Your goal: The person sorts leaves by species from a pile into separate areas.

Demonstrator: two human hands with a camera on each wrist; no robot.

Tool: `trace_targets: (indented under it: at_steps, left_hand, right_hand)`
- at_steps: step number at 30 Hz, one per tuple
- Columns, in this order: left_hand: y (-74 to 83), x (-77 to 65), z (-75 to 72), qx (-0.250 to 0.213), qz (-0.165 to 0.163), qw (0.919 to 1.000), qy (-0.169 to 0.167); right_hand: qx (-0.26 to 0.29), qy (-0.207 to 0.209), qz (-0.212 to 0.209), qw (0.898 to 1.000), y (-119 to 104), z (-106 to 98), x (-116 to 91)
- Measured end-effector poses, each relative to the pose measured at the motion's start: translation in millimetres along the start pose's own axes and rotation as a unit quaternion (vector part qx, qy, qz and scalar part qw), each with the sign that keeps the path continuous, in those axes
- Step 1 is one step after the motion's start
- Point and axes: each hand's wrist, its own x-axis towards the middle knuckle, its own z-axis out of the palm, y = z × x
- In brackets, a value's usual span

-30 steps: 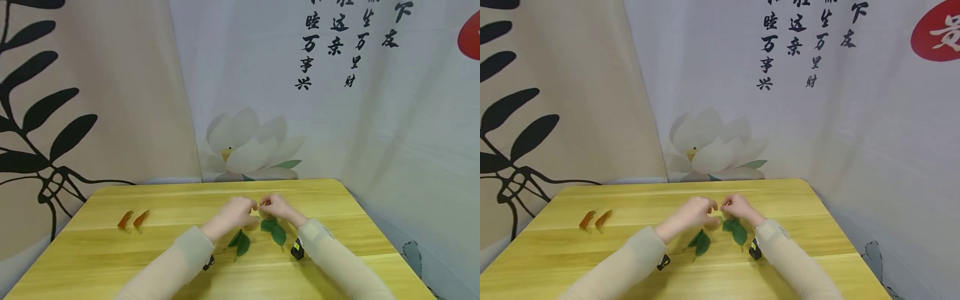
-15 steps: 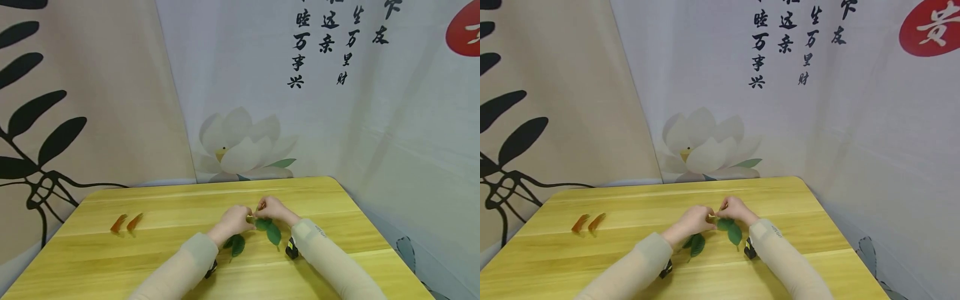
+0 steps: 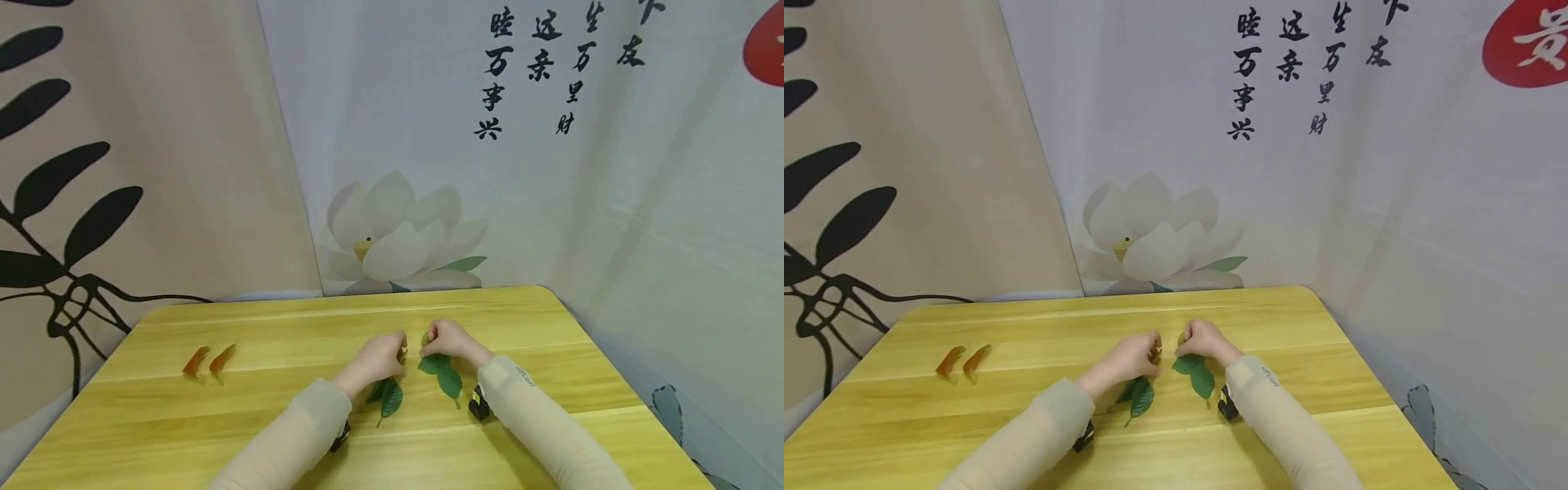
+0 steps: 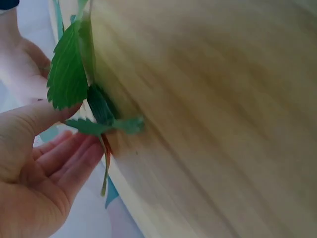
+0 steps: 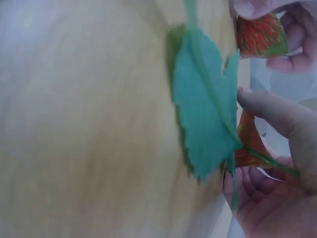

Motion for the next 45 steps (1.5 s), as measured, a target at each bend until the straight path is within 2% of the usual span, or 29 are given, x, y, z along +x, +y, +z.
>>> trace_targets:
  at_steps: [5, 11, 15, 18, 21, 23, 27, 29, 31, 35, 39, 45]
  left_hand:
    - [-4.9, -3.0, -3.7, -0.058, 0.005, 0.9983, -0.003]
    - [-14.1, -4.4, -10.5, -0.091, 0.018, 0.9956, 0.014]
    - [-19.4, -3.0, -15.5, -0.123, 0.017, 0.9917, 0.035]
    - [-22.4, -2.3, -19.2, -0.155, 0.001, 0.987, 0.043]
    - [-23.3, -1.7, -23.0, -0.181, -0.014, 0.982, 0.05]
    - [-23.0, -1.6, -25.4, -0.193, -0.021, 0.9794, 0.054]
    - [-20.8, -2.9, -29.7, -0.222, -0.035, 0.9728, 0.056]
    - [-20.7, -3.5, -30.3, -0.253, -0.042, 0.9652, 0.051]
    - [-21.4, -2.7, -30.2, -0.291, -0.05, 0.9544, 0.044]
    - [-25.7, 0.7, -29.2, -0.371, -0.072, 0.9251, 0.035]
    - [-32.6, 2.4, -29.2, -0.414, -0.089, 0.9052, 0.033]
    - [-41.9, 3.7, -26.8, -0.438, -0.106, 0.8925, 0.017]
  right_hand:
    - [0.037, 0.014, 0.014, 0.999, 3.4, -7.9, -5.8]
    - [0.089, 0.07, 0.025, 0.993, 2.1, -19.7, -14.0]
    - [0.165, 0.096, 0.05, 0.98, 6.0, -21.2, -21.5]
    - [0.237, 0.099, 0.088, 0.962, 16.0, -14.9, -24.8]
    - [0.278, 0.097, 0.113, 0.949, 25.6, -9.6, -28.1]
    - [0.287, 0.092, 0.115, 0.946, 29.7, -8.3, -30.3]
    - [0.29, 0.076, 0.108, 0.948, 34.2, -9.7, -35.1]
    - [0.281, 0.068, 0.102, 0.952, 36.5, -10.8, -37.1]
    - [0.273, 0.066, 0.096, 0.955, 39.0, -12.3, -39.0]
    - [0.264, 0.071, 0.089, 0.958, 43.3, -13.8, -41.2]
    - [0.265, 0.079, 0.087, 0.957, 44.1, -12.3, -40.1]
    - [0.272, 0.08, 0.084, 0.955, 46.1, -8.5, -39.7]
